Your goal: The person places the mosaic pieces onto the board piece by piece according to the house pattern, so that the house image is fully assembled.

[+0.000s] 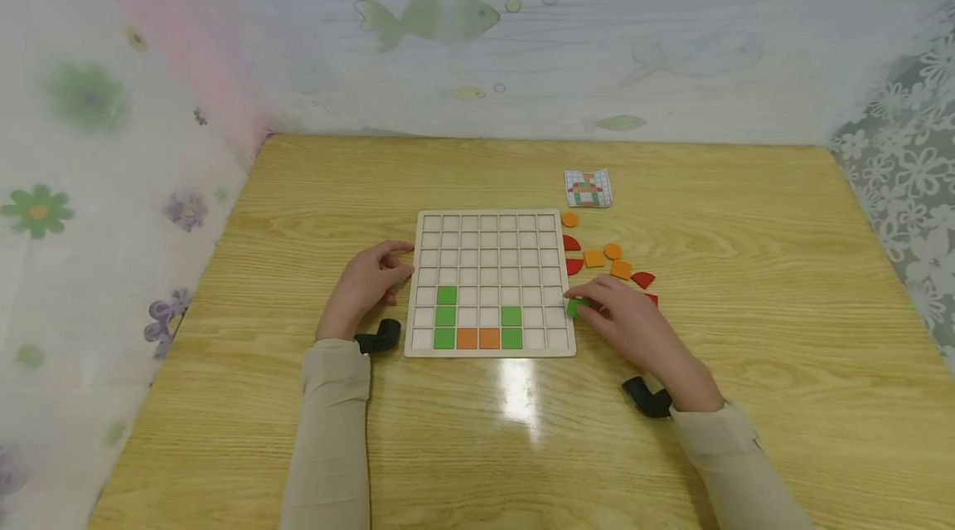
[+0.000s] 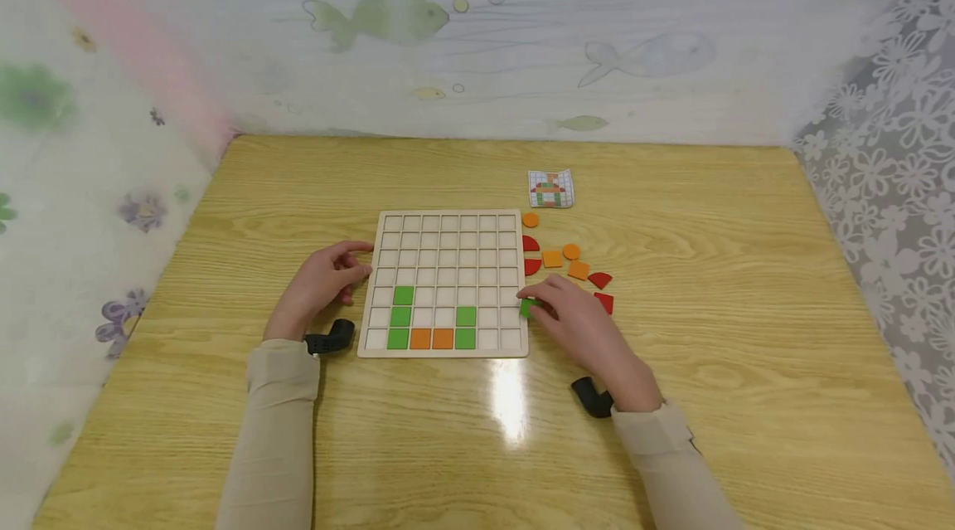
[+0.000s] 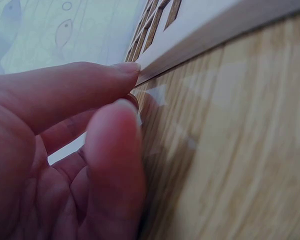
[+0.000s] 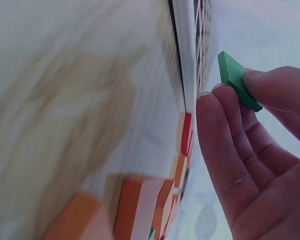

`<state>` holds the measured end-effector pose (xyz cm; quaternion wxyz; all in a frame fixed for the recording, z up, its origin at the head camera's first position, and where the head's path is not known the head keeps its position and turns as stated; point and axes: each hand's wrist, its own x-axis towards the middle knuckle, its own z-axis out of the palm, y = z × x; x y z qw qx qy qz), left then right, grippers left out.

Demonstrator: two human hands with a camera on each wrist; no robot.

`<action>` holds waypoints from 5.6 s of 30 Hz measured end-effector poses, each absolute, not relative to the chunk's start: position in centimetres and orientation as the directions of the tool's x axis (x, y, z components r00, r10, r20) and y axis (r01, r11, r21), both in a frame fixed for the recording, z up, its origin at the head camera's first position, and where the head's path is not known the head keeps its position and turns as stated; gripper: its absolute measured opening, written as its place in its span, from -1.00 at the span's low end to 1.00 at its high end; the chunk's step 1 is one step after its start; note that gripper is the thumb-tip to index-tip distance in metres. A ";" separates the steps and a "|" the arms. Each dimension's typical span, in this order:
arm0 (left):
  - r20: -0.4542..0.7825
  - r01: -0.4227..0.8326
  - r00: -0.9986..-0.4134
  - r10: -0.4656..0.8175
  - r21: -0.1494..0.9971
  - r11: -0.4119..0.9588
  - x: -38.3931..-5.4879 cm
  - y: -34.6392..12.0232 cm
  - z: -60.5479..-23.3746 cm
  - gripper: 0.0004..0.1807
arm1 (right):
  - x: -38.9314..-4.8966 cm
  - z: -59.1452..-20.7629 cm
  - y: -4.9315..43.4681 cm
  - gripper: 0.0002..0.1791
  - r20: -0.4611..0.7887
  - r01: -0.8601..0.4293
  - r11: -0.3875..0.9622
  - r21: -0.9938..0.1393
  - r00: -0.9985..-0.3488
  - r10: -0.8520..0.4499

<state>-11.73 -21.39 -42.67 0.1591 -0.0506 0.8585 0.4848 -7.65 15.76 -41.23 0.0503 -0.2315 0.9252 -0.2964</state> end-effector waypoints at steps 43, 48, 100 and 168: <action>-0.252 -0.146 -0.967 0.038 0.668 0.730 -11.9 -20.9 -42.4 -0.60 | -11.6 -41.4 8.4 -0.78 -0.048 -0.372 0.683 -0.628 -0.858 -0.512; -0.259 -0.151 -0.965 0.030 0.650 0.745 -11.8 -20.7 -42.2 -0.60 | -11.6 -41.4 7.8 -0.82 -0.087 -0.345 0.708 -0.617 -0.864 -0.496; -0.303 -0.176 -0.950 0.069 0.709 0.683 -11.7 -20.8 -42.3 -0.56 | -11.4 -38.7 12.2 -0.78 -0.142 -0.288 0.699 -0.655 -0.861 -0.488; -0.323 -0.223 -0.944 0.066 0.774 0.592 -11.6 -21.0 -42.5 -0.57 | -4.9 -40.7 23.0 -0.70 -0.192 -0.423 0.754 -0.502 -0.796 -0.574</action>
